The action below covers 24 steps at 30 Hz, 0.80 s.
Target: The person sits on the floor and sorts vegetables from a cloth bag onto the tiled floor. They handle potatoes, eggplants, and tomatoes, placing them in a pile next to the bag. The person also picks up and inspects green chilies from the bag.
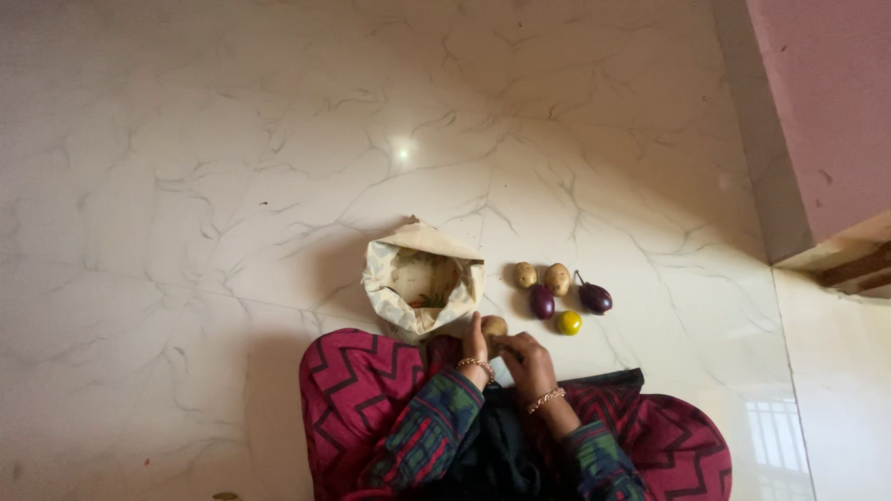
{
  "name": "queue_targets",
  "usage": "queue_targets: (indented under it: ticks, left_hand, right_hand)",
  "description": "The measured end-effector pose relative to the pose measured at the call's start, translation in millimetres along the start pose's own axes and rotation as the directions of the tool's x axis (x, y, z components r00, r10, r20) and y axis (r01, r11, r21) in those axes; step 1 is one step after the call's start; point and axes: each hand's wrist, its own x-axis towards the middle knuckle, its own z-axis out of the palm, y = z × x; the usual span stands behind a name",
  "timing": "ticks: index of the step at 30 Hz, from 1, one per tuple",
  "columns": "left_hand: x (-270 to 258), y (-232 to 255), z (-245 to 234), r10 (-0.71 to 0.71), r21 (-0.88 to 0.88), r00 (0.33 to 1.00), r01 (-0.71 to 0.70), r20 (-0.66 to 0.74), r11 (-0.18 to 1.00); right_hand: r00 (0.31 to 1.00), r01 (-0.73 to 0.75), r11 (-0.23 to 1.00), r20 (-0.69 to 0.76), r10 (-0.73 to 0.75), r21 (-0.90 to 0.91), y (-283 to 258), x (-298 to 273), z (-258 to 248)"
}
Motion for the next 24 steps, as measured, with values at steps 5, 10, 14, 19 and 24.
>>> queue_targets:
  ticks: [5,10,14,19,24]
  left_hand:
    - [0,-9,1,0.065,0.029,0.997,-0.066,0.045,0.997]
    - [-10,-10,3,0.188,0.317,0.962,-0.244,0.197,0.916]
    - [-18,-11,2,0.072,0.281,0.993,-0.097,0.098,0.955]
    - [-8,-9,3,-0.216,-0.134,0.973,0.225,0.080,0.965]
    - [-7,-9,3,-0.214,-0.104,0.952,0.240,0.218,0.965]
  right_hand:
    - [0.999,0.029,0.999,-0.039,-0.030,-0.038,9,2,3]
    - [0.972,-0.097,0.995,-0.216,0.094,-0.006,63,23,1]
    - [0.967,-0.182,0.983,-0.179,0.180,0.004,74,24,2]
    - [0.994,-0.054,0.997,-0.091,0.059,0.055,37,5,7]
    - [0.998,-0.016,0.998,-0.056,0.012,-0.068,12,4,-3]
